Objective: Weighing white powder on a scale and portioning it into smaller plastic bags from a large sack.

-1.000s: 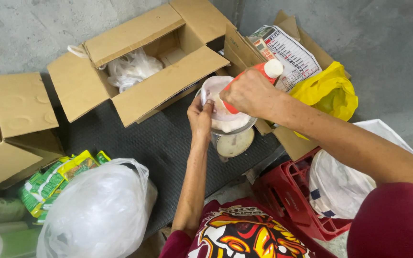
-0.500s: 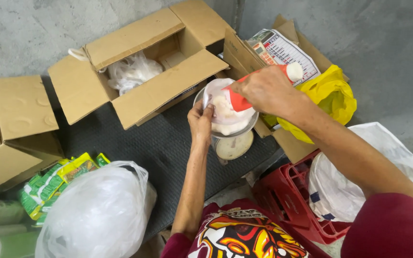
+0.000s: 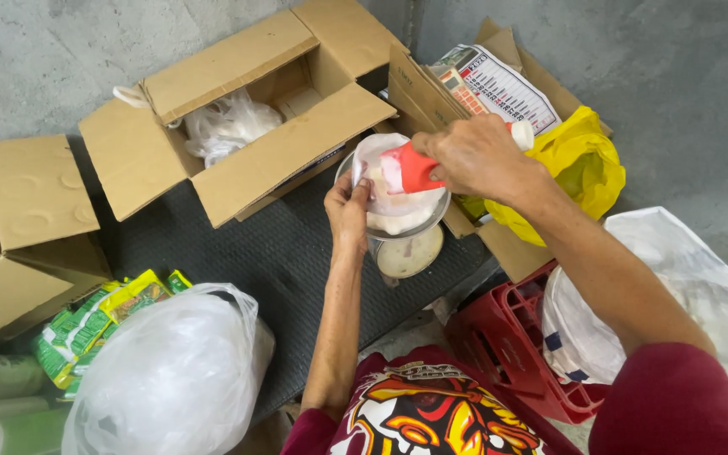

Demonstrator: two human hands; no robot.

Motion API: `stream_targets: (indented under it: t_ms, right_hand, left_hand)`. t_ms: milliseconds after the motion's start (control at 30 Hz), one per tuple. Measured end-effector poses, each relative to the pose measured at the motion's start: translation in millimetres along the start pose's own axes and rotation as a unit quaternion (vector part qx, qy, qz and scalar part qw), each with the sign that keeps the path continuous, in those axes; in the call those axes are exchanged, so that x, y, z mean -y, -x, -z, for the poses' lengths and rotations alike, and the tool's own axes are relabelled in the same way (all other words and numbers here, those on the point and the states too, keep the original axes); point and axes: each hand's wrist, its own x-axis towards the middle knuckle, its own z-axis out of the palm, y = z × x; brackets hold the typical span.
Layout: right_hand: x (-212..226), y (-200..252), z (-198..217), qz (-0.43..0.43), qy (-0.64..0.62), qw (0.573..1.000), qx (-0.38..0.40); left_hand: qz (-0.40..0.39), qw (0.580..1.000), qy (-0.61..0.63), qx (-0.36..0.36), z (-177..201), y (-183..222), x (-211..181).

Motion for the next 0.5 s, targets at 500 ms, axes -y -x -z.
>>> stream_targets:
  t_ms: [500]
  right_hand:
    - [-38,38,-19,-0.131,-0.151,0.98,-0.018]
  left_hand:
    - [-0.019,0.992,-0.112,-0.048,-3,14,-12]
